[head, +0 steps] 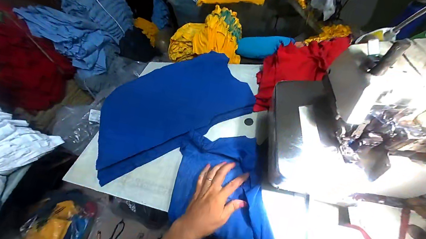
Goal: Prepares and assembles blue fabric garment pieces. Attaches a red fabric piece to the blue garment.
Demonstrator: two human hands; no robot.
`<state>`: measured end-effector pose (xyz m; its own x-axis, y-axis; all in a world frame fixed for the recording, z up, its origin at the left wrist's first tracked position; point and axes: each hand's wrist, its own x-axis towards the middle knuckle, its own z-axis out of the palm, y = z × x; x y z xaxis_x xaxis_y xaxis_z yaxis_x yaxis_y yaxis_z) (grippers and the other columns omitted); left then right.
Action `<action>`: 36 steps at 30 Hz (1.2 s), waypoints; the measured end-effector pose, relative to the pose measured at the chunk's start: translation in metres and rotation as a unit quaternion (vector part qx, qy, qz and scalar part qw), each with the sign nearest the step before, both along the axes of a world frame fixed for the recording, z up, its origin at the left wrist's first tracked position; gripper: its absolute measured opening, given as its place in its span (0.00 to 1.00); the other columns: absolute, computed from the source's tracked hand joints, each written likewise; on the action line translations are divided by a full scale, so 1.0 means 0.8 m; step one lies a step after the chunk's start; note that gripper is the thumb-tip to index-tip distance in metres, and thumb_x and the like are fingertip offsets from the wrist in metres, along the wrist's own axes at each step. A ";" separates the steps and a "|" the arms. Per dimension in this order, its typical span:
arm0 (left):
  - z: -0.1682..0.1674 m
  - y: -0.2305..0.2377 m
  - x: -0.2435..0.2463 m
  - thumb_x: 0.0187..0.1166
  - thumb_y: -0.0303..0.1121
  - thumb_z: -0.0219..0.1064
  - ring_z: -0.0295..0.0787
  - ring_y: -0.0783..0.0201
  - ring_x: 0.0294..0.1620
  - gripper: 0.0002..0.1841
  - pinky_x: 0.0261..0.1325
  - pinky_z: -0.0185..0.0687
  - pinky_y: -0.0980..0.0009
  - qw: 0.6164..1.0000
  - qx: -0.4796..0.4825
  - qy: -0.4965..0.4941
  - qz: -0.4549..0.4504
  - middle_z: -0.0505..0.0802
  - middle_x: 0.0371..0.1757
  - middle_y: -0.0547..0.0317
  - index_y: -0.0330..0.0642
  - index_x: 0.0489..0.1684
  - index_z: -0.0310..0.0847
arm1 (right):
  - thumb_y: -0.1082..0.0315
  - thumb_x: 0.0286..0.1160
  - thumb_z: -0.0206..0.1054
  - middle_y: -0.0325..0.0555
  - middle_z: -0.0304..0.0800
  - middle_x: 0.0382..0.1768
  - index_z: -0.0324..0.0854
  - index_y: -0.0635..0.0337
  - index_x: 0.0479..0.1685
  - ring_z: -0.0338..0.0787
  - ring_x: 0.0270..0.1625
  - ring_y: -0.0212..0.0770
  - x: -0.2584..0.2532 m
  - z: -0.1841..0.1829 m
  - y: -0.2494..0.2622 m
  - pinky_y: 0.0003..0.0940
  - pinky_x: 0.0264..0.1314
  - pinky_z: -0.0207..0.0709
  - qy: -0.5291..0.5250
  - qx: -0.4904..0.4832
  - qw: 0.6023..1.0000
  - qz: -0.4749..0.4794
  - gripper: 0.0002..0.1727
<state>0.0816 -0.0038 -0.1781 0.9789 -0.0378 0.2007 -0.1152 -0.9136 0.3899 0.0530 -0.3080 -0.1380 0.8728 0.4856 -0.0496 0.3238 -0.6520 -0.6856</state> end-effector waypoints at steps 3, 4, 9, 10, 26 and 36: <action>0.013 -0.009 -0.014 0.86 0.60 0.53 0.66 0.43 0.88 0.28 0.86 0.50 0.32 1.000 -0.002 0.023 0.012 0.78 0.83 0.50 0.59 0.76 0.83 | 0.52 0.81 0.69 0.59 0.93 0.41 0.89 0.66 0.46 0.92 0.44 0.58 0.026 0.006 0.028 0.54 0.47 0.85 -0.101 0.027 0.995 -0.002 0.22; 0.032 -0.011 -0.013 0.88 0.56 0.54 0.65 0.43 0.88 0.26 0.87 0.48 0.33 0.998 -0.025 0.058 0.012 0.79 0.83 0.48 0.55 0.76 0.83 | 0.49 0.82 0.67 0.57 0.93 0.40 0.89 0.65 0.45 0.93 0.43 0.55 0.034 0.006 0.045 0.53 0.45 0.85 -0.119 0.036 0.992 0.004 0.24; 0.031 -0.007 0.006 0.85 0.42 0.60 0.84 0.46 0.73 0.21 0.71 0.74 0.42 0.994 -0.074 -0.062 0.051 0.90 0.68 0.47 0.46 0.72 0.86 | 0.45 0.82 0.62 0.58 0.93 0.40 0.89 0.65 0.46 0.95 0.44 0.57 0.054 -0.013 0.119 0.50 0.42 0.85 -0.174 -0.017 0.984 0.024 0.27; 0.019 -0.002 0.010 0.84 0.44 0.61 0.83 0.47 0.72 0.23 0.70 0.73 0.42 0.992 -0.085 -0.075 0.062 0.89 0.68 0.47 0.47 0.73 0.85 | 0.51 0.83 0.61 0.57 0.93 0.39 0.89 0.64 0.44 0.95 0.42 0.55 0.056 -0.020 0.125 0.48 0.41 0.85 -0.189 -0.026 0.981 0.021 0.23; 0.071 -0.064 -0.016 0.75 0.52 0.68 0.81 0.32 0.73 0.19 0.70 0.66 0.25 0.988 0.050 -0.093 0.112 0.87 0.72 0.40 0.45 0.35 0.94 | 0.68 0.85 0.53 0.41 0.82 0.37 0.81 0.54 0.47 0.81 0.41 0.26 0.062 0.061 0.104 0.18 0.47 0.73 -0.280 0.246 0.928 -0.002 0.10; 0.306 0.035 0.045 0.72 0.13 0.64 0.94 0.47 0.50 0.15 0.58 0.85 0.44 0.982 0.155 0.071 -0.078 0.96 0.44 0.47 0.40 0.39 0.96 | 0.78 0.74 0.59 0.62 0.92 0.48 0.86 0.69 0.57 0.95 0.47 0.59 0.080 0.107 0.040 0.53 0.44 0.88 -0.321 0.012 0.947 -0.011 0.16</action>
<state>0.1176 0.0245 0.0667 0.9738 -0.2267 0.0188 -0.2273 -0.9666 0.1183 0.1168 -0.2760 -0.0523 0.7286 0.4613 0.5062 0.6660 -0.6496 -0.3666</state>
